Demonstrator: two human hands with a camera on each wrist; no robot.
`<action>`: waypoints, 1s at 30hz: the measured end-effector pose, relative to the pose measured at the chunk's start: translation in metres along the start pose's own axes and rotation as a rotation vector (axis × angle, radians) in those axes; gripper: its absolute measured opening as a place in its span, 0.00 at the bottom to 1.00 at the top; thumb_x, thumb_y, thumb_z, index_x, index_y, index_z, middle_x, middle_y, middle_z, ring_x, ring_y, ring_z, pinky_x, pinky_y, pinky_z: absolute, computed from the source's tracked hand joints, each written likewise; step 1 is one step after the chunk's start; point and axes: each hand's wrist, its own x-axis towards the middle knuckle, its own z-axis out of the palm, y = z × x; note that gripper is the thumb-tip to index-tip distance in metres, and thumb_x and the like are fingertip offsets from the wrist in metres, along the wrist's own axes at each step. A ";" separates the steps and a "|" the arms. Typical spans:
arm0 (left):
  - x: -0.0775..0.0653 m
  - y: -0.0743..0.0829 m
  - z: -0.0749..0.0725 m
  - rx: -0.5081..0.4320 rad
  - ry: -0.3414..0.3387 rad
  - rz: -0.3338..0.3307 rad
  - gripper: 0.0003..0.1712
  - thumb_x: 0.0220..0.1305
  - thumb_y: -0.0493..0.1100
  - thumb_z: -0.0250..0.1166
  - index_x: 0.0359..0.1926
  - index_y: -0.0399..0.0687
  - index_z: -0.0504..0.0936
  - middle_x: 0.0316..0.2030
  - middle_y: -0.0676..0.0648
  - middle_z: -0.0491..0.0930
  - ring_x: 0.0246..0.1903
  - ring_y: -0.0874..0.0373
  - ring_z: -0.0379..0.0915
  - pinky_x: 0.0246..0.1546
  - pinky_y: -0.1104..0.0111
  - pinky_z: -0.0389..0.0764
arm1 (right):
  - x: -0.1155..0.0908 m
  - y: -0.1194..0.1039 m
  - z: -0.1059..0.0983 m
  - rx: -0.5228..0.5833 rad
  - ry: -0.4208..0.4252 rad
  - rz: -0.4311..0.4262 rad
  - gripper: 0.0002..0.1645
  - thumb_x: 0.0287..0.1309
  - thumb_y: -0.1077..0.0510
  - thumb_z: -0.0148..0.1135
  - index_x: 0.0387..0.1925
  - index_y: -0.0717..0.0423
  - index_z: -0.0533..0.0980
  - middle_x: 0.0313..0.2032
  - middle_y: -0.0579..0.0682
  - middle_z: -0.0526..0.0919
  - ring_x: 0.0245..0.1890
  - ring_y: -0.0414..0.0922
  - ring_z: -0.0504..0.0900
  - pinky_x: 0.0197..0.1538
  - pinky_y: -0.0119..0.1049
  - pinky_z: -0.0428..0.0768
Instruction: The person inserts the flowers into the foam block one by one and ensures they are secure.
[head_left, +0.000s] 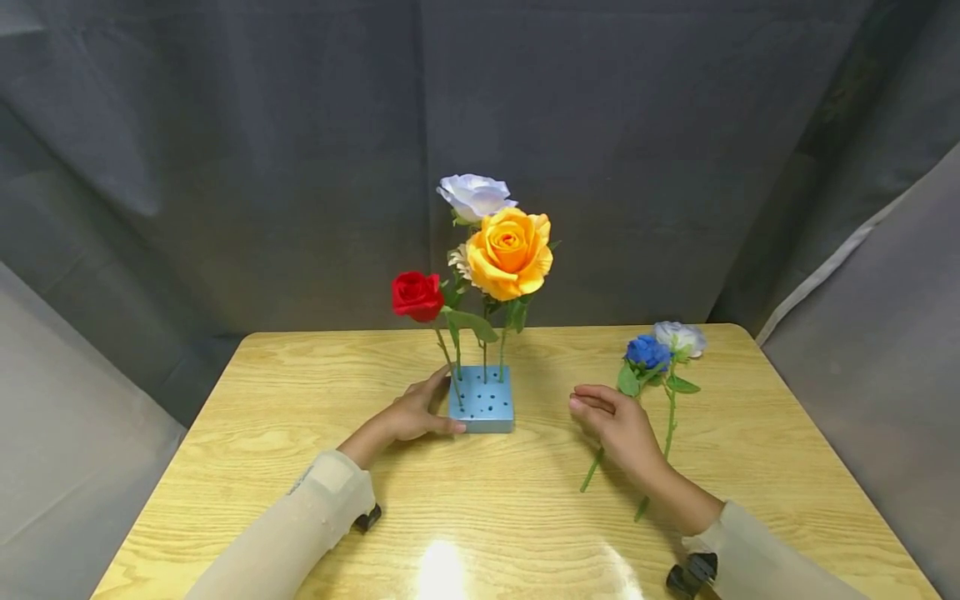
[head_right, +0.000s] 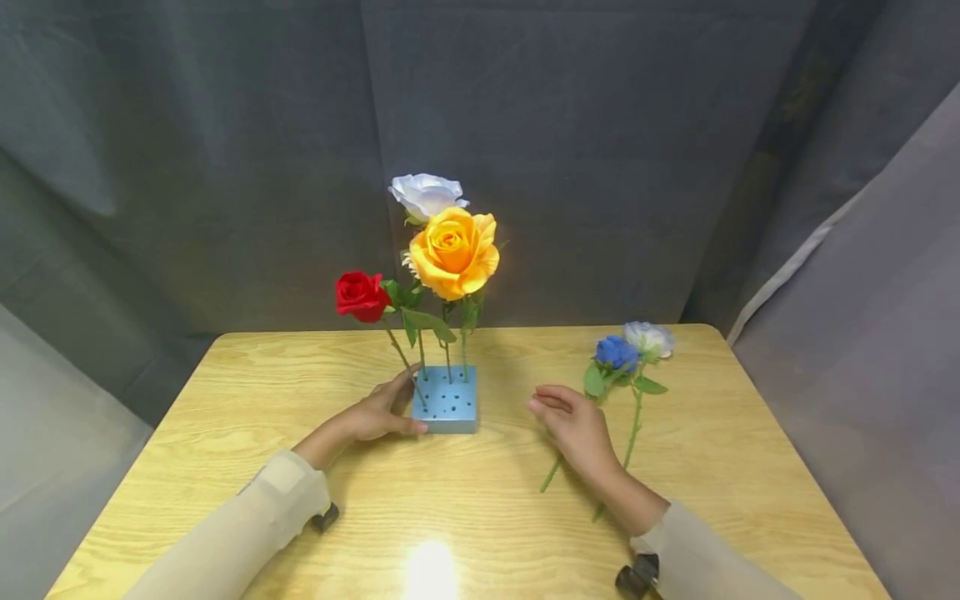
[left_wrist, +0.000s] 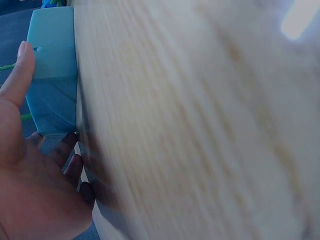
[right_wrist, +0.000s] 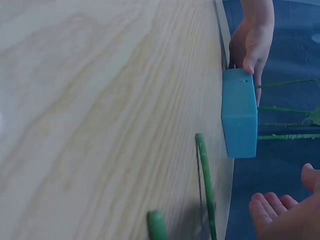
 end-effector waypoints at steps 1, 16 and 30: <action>0.000 0.000 0.000 -0.002 0.000 0.002 0.68 0.55 0.59 0.79 0.84 0.63 0.42 0.82 0.42 0.47 0.80 0.37 0.36 0.73 0.32 0.43 | -0.001 0.001 -0.002 -0.007 0.003 0.000 0.31 0.71 0.45 0.65 0.65 0.61 0.76 0.58 0.60 0.84 0.54 0.42 0.84 0.51 0.26 0.81; 0.001 -0.005 -0.004 -0.027 -0.057 0.018 0.67 0.58 0.59 0.78 0.84 0.65 0.39 0.83 0.44 0.42 0.80 0.36 0.30 0.73 0.32 0.38 | -0.013 0.008 -0.026 -0.033 0.018 0.043 0.33 0.72 0.47 0.64 0.67 0.67 0.73 0.58 0.64 0.83 0.47 0.25 0.82 0.50 0.21 0.79; -0.003 -0.005 -0.013 -0.143 -0.135 0.040 0.64 0.62 0.53 0.76 0.84 0.61 0.39 0.83 0.42 0.40 0.80 0.39 0.25 0.76 0.38 0.31 | -0.017 0.014 -0.034 -0.028 0.016 0.086 0.35 0.71 0.46 0.64 0.67 0.69 0.72 0.57 0.63 0.83 0.46 0.26 0.82 0.51 0.28 0.83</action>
